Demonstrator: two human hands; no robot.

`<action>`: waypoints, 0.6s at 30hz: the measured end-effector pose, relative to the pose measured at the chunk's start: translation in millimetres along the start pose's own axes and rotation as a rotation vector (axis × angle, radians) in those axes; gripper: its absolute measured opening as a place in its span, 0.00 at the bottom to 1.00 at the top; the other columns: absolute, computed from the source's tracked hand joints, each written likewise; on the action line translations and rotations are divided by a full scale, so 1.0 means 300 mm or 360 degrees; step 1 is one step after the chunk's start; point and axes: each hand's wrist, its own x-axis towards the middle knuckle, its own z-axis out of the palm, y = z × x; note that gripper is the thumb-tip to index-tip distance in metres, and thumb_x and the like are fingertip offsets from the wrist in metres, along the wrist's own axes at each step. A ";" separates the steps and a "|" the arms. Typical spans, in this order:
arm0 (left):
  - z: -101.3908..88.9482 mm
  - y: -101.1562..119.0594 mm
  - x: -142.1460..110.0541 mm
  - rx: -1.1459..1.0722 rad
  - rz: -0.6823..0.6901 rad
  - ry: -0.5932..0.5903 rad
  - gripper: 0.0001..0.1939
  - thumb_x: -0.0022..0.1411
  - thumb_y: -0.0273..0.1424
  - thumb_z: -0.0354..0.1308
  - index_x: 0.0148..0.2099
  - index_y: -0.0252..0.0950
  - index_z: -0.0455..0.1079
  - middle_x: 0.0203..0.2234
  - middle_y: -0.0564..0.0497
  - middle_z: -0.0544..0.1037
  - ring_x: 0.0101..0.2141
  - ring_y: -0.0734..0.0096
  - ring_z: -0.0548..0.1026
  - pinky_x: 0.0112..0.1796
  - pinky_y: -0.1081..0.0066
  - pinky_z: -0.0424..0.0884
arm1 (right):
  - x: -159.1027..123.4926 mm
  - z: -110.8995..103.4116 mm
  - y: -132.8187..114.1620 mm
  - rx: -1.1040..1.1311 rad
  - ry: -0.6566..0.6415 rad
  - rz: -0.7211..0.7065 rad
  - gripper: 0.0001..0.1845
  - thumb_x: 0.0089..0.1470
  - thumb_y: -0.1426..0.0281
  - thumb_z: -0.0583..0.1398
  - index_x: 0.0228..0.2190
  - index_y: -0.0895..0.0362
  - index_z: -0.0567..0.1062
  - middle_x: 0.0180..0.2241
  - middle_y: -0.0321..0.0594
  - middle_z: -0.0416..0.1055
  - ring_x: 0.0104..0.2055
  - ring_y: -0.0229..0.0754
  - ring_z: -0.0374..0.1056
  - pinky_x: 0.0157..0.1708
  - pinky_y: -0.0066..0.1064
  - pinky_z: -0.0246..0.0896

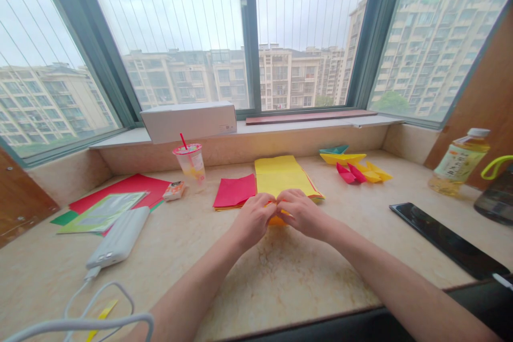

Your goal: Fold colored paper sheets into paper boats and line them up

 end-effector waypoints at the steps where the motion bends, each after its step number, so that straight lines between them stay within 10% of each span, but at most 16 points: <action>1: 0.001 -0.001 0.000 0.0006 -0.0016 0.0019 0.10 0.67 0.26 0.51 0.39 0.38 0.73 0.46 0.48 0.75 0.45 0.64 0.72 0.45 0.65 0.68 | -0.001 0.001 0.001 -0.0009 0.0015 0.0017 0.05 0.60 0.72 0.60 0.32 0.55 0.76 0.39 0.41 0.73 0.44 0.44 0.67 0.47 0.37 0.60; 18: 0.005 -0.098 -0.005 0.0030 -0.0266 0.0346 0.07 0.65 0.26 0.55 0.38 0.36 0.75 0.45 0.45 0.75 0.46 0.60 0.72 0.49 0.58 0.69 | -0.026 -0.013 0.061 0.0183 0.0016 0.0179 0.21 0.54 0.61 0.65 0.50 0.49 0.74 0.56 0.47 0.66 0.58 0.53 0.63 0.55 0.49 0.61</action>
